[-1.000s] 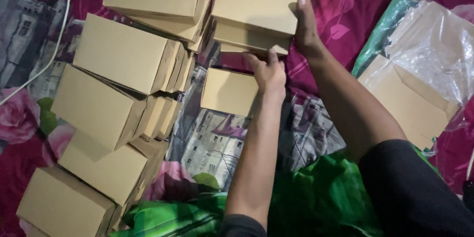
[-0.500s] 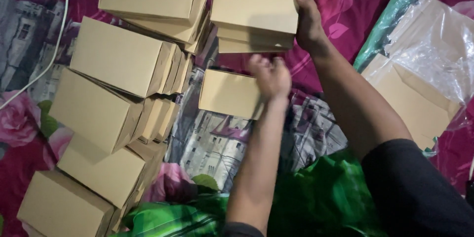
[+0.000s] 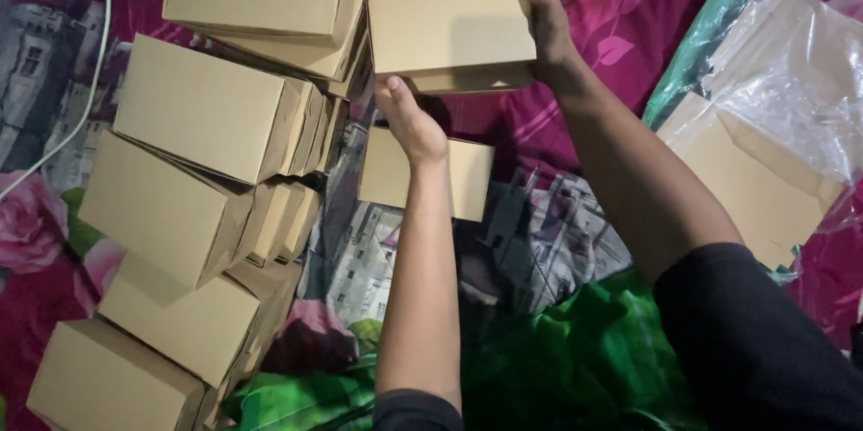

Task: The person assembles cardboard boxes by hand, folding the flaps into place and stacking the completed boxes.

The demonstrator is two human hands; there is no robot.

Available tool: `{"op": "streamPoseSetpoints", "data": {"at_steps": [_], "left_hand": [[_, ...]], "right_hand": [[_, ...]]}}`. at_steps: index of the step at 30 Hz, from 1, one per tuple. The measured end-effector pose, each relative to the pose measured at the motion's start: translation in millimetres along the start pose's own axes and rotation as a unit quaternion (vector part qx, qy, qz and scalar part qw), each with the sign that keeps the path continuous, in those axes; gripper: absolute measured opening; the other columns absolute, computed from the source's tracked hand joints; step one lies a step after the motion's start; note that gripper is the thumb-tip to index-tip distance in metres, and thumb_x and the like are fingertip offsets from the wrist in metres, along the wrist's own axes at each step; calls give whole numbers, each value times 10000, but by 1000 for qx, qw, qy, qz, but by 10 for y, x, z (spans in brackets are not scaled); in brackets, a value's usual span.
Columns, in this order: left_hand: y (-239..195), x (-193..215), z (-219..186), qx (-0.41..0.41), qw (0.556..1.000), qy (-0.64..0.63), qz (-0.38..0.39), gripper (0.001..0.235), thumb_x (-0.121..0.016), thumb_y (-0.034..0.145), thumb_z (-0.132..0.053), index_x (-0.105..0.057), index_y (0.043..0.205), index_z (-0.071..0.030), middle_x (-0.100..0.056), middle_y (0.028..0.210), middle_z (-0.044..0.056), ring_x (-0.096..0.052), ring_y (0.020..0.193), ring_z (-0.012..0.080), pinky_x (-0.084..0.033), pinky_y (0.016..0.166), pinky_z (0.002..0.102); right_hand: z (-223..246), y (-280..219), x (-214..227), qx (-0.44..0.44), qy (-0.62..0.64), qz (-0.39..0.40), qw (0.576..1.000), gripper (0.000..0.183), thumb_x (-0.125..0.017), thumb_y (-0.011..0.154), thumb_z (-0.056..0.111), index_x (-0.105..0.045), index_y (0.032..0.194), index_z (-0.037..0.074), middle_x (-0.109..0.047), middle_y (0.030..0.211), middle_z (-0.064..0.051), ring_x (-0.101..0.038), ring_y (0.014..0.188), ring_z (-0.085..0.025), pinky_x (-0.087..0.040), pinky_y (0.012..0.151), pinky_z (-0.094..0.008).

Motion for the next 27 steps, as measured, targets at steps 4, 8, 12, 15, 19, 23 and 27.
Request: {"op": "streamPoseSetpoints", "data": {"at_steps": [4, 8, 12, 15, 19, 23, 27], "left_hand": [[24, -79, -57, 51, 996, 67, 7, 964, -336, 944, -749, -360, 1535, 12, -356, 1608, 268, -307, 1531, 372, -255, 1246, 514], [162, -228, -201, -9, 998, -52, 39, 864, -475, 987, -651, -267, 1546, -26, -397, 1571, 230, -417, 1469, 352, -345, 1243, 478], [66, -128, -33, 87, 996, -20, -7, 1037, -543, 906, -599, -21, 1627, -67, -74, 1711, 236, -210, 1566, 363, -276, 1247, 501], [57, 27, 165, 105, 993, -29, -54, 884, -546, 930, -253, -32, 1624, -65, -103, 1694, 257, -196, 1558, 394, -235, 1255, 526], [-136, -55, 226, 186, 981, -6, -53, 920, -459, 933, -288, 116, 1616, -68, 123, 1719, 184, 45, 1594, 342, -13, 1272, 485], [-37, -202, 379, 168, 980, -105, 3, 918, -414, 893, -168, 140, 1620, -84, 135, 1722, 149, 70, 1593, 285, -20, 1270, 431], [-89, 26, 456, 156, 986, -62, 2, 950, -465, 813, -179, -8, 1624, 10, 56, 1729, 180, 51, 1603, 269, -24, 1285, 421]], "right_hand": [[44, -24, -41, 4, 32, -34, 999, 303, -436, 1016, 474, -450, 908, 191, -468, 782, 57, -477, 695, -118, -440, 675, -285], [-41, -91, 2, 6, 9, -75, 997, 395, -461, 972, 545, -504, 994, 153, -564, 888, 0, -580, 801, -162, -474, 715, -314], [-125, -146, 123, 33, -13, -112, 993, 272, -434, 1020, 422, -396, 868, 200, -411, 803, 48, -429, 731, -119, -400, 684, -314], [-148, -130, 113, -2, -46, -130, 990, 328, -410, 960, 494, -422, 897, 172, -484, 860, 3, -519, 801, -176, -443, 719, -338], [-143, -141, 52, 24, -42, -118, 992, 339, -413, 1003, 490, -476, 956, 161, -497, 873, 16, -532, 807, -156, -448, 703, -325], [117, -158, -269, 18, -39, -91, 995, 469, -385, 964, 623, -479, 912, 166, -528, 833, -1, -544, 727, -170, -466, 643, -340], [-138, -143, -83, 47, 40, -70, 996, 592, -419, 1014, 659, -458, 1318, 153, -618, 907, -74, -647, 785, -250, -537, 641, -379]]}}
Point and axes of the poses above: each hand's wrist, its own y-axis towards the middle knuckle, its own x-axis out of the back of the hand, z = x × y, the point moved 10 cm from there along y, towards the middle knuckle
